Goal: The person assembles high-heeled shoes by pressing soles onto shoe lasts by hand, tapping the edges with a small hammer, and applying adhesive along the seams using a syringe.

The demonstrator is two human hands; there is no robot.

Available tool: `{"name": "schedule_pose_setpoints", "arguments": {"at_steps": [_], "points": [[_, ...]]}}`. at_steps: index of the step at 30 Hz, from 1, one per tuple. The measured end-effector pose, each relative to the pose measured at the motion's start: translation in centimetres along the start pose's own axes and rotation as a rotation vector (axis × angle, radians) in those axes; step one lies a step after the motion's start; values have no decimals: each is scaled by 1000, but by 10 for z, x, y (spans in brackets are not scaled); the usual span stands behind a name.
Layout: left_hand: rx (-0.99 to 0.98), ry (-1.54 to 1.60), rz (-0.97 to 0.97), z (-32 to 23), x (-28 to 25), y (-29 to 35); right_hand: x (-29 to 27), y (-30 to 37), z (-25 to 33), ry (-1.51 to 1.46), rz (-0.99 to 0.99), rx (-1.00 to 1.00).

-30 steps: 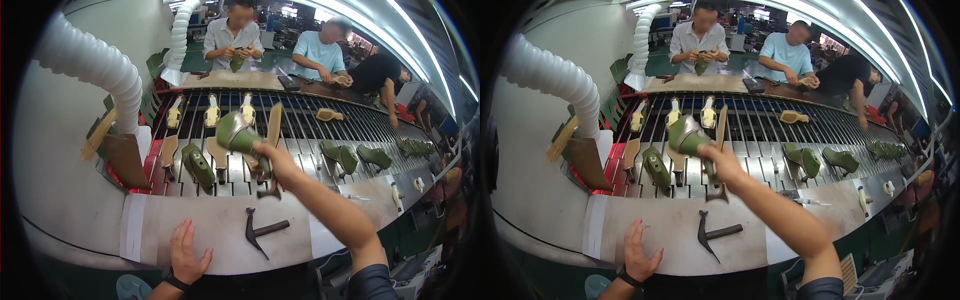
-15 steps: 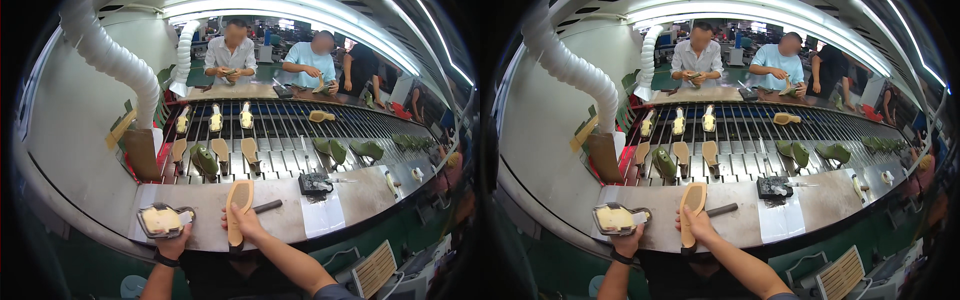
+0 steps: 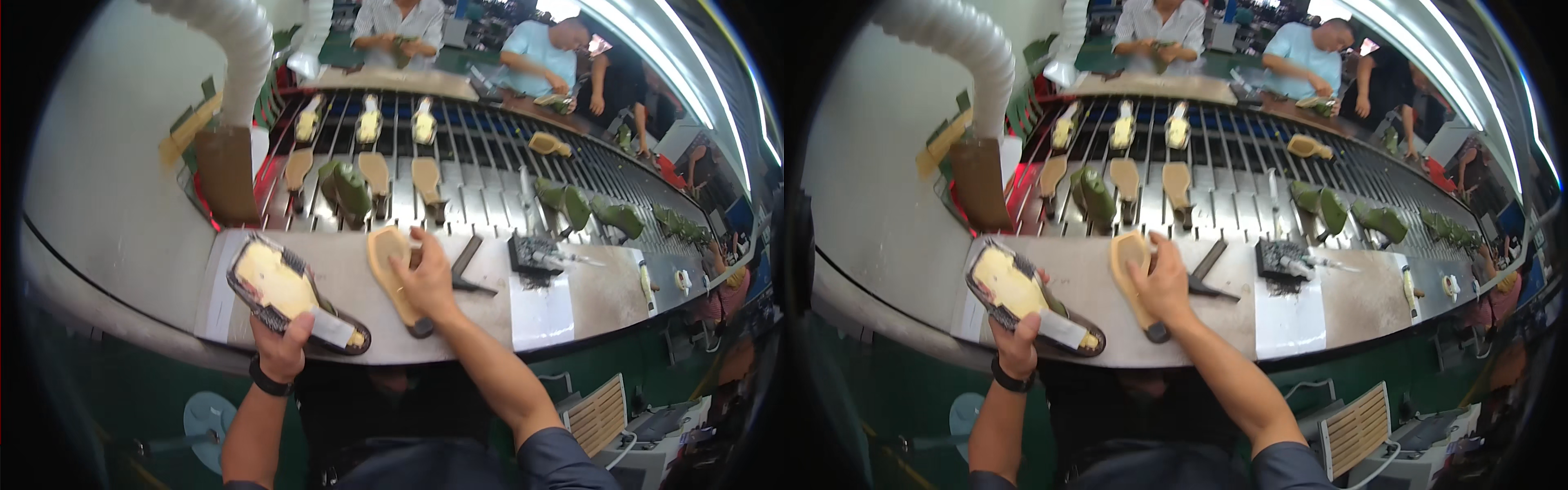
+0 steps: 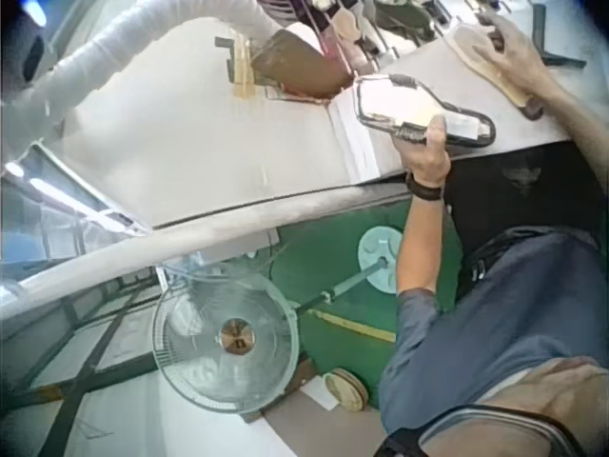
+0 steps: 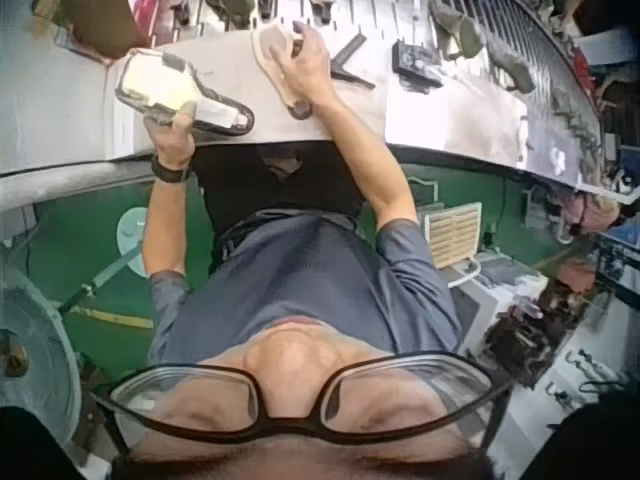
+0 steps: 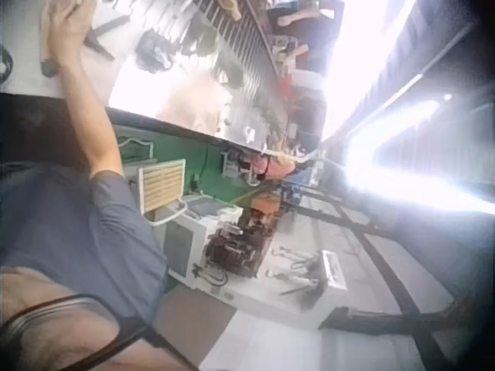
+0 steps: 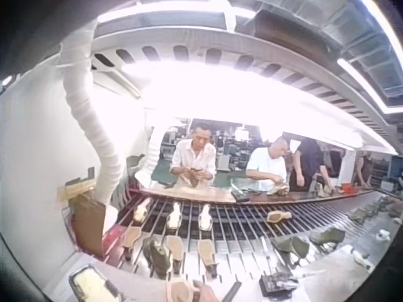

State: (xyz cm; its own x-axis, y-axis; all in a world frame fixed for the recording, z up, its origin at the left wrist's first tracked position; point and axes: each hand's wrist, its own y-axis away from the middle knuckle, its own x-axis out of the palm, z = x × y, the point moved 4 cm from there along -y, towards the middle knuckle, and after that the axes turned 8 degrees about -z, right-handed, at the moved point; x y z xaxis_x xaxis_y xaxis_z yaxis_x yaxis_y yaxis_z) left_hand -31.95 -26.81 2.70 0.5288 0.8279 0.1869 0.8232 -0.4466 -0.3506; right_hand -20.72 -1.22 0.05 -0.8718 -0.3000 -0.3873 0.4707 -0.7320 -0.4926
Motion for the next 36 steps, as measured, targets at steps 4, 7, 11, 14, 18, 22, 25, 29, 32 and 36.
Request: {"name": "schedule_pose_setpoints", "arguments": {"at_steps": [4, 7, 11, 14, 18, 22, 25, 29, 32, 36], "points": [[54, 116, -100, 0, -6, 4, -21, 18, 3, -488, 87, 227], [27, 166, -119, 6, -3, 2, -21, 39, 25, -824, 265, 378], [80, 80, -165, 4, 0, 4, -17, 52, 11, -572, 370, 372], [104, 74, -170, -1, 2, 6, -12, 52, 17, -445, 307, 429], [18, 110, -95, -8, 8, -3, -12, 51, 12, -338, 467, 539], [-95, 256, 22, -1, 23, -16, -38, 67, 18, -3, 190, -123], [-188, 226, 101, 13, 22, -16, -71, 90, 23, 36, 312, 4], [-243, 478, 42, 9, 22, -14, -142, 173, 12, -529, 252, 480], [-250, 522, 62, 8, 27, -18, -147, 209, 10, -969, 235, 1064], [-233, 438, 184, 4, 52, -21, -110, 193, 14, -733, 439, 1126]]}}
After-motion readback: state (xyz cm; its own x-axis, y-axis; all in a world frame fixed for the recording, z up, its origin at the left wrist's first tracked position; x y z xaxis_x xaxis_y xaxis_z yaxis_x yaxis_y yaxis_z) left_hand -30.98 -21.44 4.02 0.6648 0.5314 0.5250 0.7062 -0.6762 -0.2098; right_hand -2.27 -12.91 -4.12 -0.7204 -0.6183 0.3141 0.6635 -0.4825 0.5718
